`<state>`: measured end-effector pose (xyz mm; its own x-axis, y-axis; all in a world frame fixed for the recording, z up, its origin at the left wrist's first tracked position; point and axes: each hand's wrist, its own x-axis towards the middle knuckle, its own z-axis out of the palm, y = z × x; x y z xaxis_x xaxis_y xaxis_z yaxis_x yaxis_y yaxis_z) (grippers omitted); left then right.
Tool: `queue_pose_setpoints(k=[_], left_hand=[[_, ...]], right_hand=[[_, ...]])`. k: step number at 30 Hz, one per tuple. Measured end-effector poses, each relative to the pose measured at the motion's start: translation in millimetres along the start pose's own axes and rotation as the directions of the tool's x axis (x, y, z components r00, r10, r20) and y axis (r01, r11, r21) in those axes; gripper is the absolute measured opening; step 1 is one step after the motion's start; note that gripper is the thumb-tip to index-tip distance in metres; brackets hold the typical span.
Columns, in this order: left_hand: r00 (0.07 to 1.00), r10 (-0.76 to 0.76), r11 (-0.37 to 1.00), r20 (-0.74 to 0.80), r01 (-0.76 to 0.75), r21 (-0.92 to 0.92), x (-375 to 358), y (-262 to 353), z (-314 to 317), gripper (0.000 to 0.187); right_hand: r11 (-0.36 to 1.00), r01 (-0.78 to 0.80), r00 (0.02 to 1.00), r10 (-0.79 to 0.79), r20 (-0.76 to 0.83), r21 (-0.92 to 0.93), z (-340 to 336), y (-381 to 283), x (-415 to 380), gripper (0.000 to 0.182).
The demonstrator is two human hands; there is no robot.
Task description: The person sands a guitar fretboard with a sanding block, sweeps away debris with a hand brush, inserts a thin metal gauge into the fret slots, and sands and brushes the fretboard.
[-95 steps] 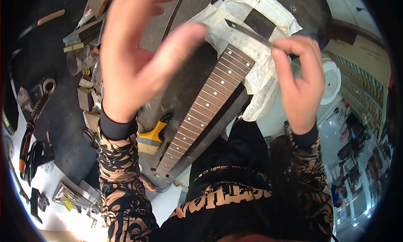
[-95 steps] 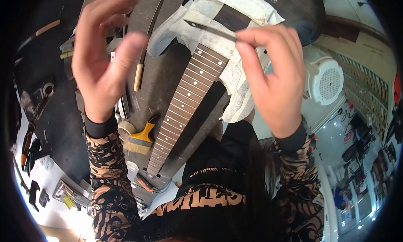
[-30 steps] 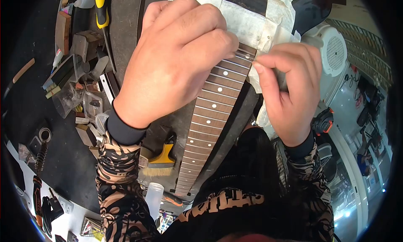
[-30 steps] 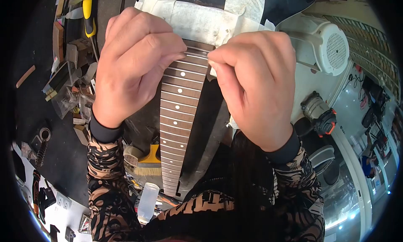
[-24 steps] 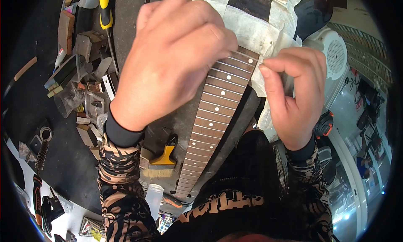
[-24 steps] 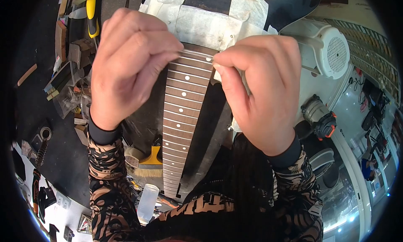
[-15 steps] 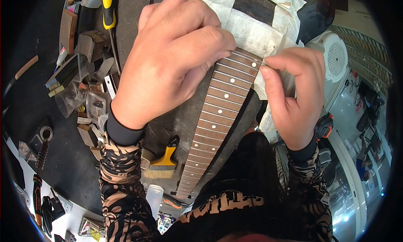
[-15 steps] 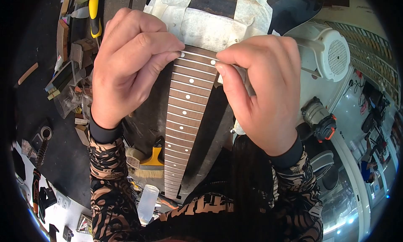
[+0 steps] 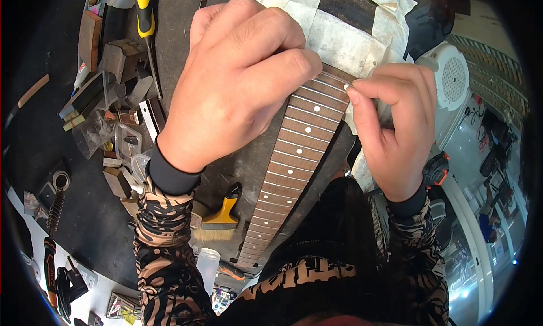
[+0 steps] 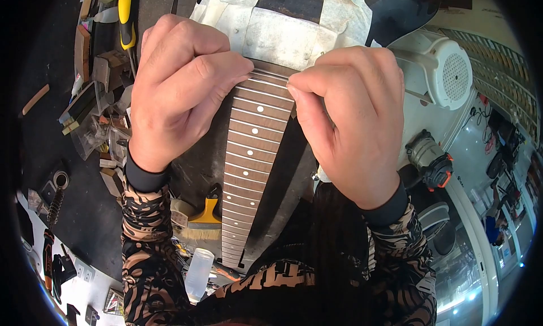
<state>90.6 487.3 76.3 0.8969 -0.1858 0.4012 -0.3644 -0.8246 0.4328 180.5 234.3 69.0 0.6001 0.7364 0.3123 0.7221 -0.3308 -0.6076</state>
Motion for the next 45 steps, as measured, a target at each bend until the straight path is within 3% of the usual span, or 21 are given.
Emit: queue_pose_setpoints(k=[4, 16, 22, 45], left_hand=[[1.000, -0.025, 0.998, 0.012, 0.025, -0.051, -1.3, 2.8, -2.1, 0.024], [1.000, -0.004, 1.000, -0.025, 0.003, -0.020, 3.1, -0.7, 1.6, 0.022], [1.000, -0.012, 0.999, -0.005, 0.011, -0.052, -2.0, 0.4, -0.8, 0.022], [0.999, -0.025, 0.998, -0.020, 0.024, -0.058, -2.9, 1.9, 1.6, 0.023]], right_hand=[[1.000, 0.014, 0.999, -0.014, 0.041, 0.001, -4.2, -2.3, 1.3, 0.023], [0.999, -0.025, 0.998, 0.026, -0.049, 0.024, 5.6, 0.6, 1.2, 0.029], [1.000, 0.013, 0.999, -0.013, 0.036, 0.002, -2.5, -1.9, 1.1, 0.024], [1.000, -0.001, 0.999, 0.002, 0.034, -0.014, -2.2, -3.7, 1.9, 0.026]])
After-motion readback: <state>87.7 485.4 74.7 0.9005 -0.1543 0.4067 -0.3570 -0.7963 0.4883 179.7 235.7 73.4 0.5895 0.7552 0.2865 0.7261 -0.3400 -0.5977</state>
